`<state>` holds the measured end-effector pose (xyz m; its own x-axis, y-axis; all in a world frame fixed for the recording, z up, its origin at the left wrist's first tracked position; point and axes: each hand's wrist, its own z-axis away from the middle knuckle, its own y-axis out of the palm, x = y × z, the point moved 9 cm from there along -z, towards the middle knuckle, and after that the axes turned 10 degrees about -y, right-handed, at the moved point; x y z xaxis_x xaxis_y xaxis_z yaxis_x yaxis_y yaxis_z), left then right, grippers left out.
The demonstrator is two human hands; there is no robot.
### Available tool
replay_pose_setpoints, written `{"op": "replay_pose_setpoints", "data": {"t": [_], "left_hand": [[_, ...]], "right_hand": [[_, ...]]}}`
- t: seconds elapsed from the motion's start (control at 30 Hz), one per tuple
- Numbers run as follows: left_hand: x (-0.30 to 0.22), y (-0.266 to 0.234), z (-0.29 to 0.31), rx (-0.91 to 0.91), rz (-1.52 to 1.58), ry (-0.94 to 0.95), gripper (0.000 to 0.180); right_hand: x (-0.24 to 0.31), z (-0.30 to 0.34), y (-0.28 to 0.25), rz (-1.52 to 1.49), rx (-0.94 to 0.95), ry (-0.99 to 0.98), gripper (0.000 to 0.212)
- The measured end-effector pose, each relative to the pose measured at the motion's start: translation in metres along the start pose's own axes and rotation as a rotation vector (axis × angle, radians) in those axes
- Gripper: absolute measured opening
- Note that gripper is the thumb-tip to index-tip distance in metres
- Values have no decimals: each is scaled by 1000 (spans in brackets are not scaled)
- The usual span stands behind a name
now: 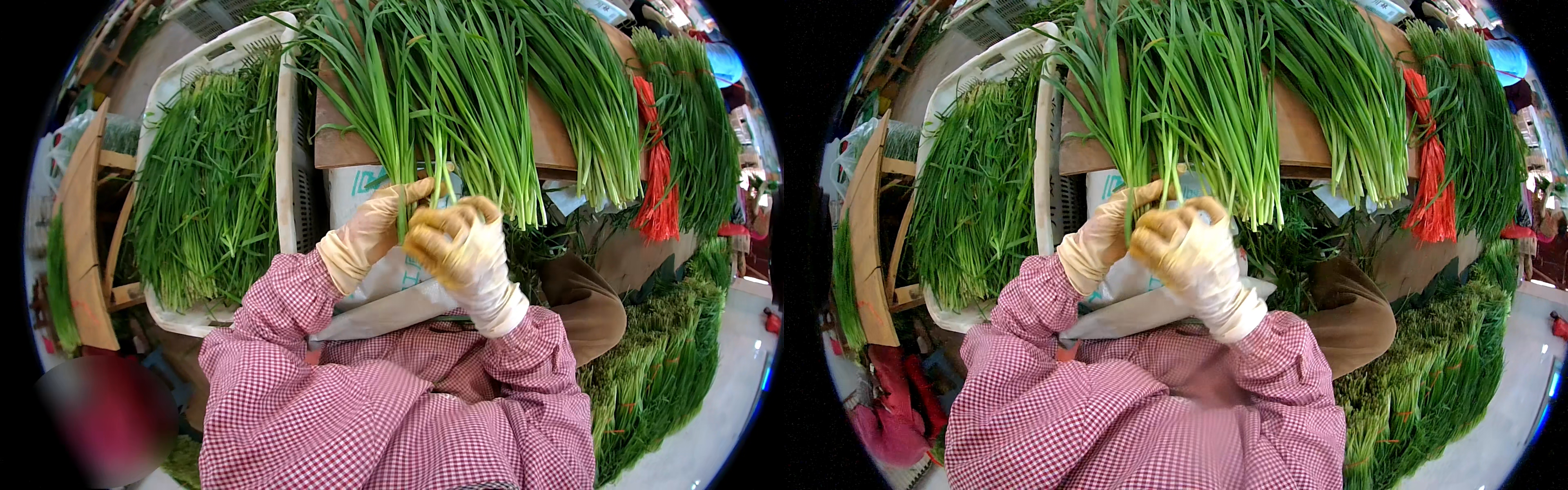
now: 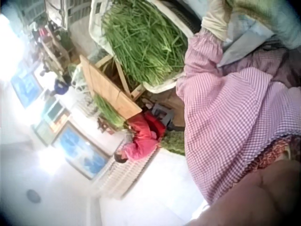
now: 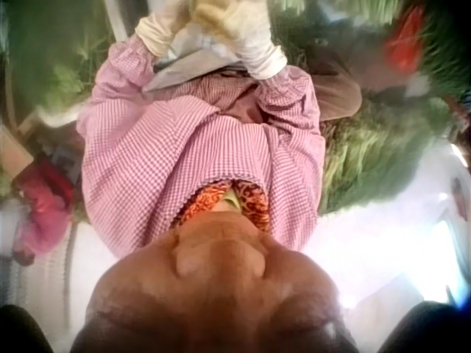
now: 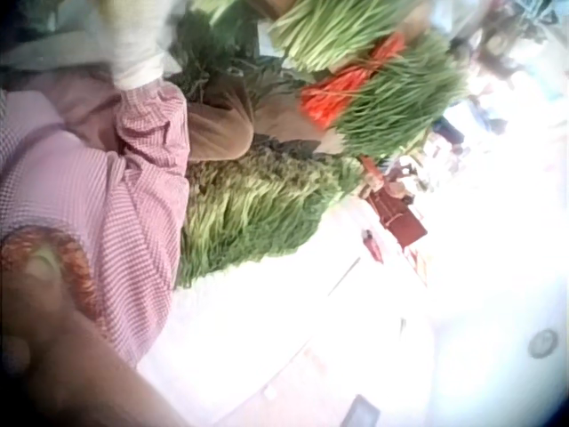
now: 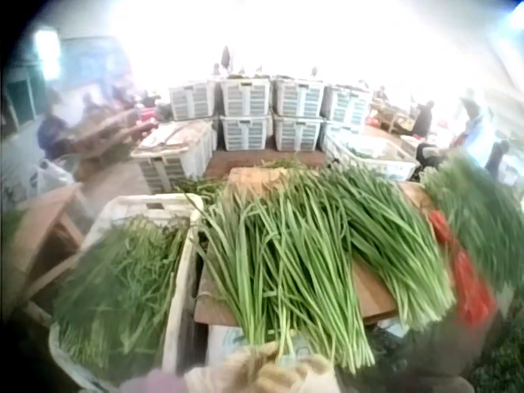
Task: The person bundles bunches of green chives together using red ties, handling the plants by hand on a wooden table.
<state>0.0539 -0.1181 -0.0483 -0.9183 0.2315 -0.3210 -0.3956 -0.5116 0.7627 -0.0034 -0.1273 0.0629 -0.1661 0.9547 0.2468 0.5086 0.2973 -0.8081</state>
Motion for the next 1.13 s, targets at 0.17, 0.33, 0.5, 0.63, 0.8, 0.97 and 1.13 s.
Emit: {"op": "replay_pose_setpoints", "data": {"t": [0.17, 0.33, 0.5, 0.63, 0.8, 0.97, 1.13], "left_hand": [[-7, 0, -3, 201, -172, 83, 44], [-14, 9, 1, 183, -136, 82, 51], [-5, 4, -9, 211, -152, 19, 44], [-7, -6, -10, 73, -81, 73, 28], [-5, -4, -7, 104, -120, 7, 36], [-4, -3, -19, 32, -206, 22, 32], [-3, -9, -24, 8, -225, 46, 35]], "right_hand": [[49, 28, 13, -389, 165, -46, 13], [-6, 116, 50, -394, 634, 590, 20], [-59, 113, 14, -684, -15, 984, 31], [-64, 102, 26, -1185, -313, 1114, 40], [-63, 102, 48, -1357, -395, 1140, 36], [-54, 94, 51, -1342, -342, 1072, 33], [-47, 92, 53, -1289, -251, 1053, 31]]}}
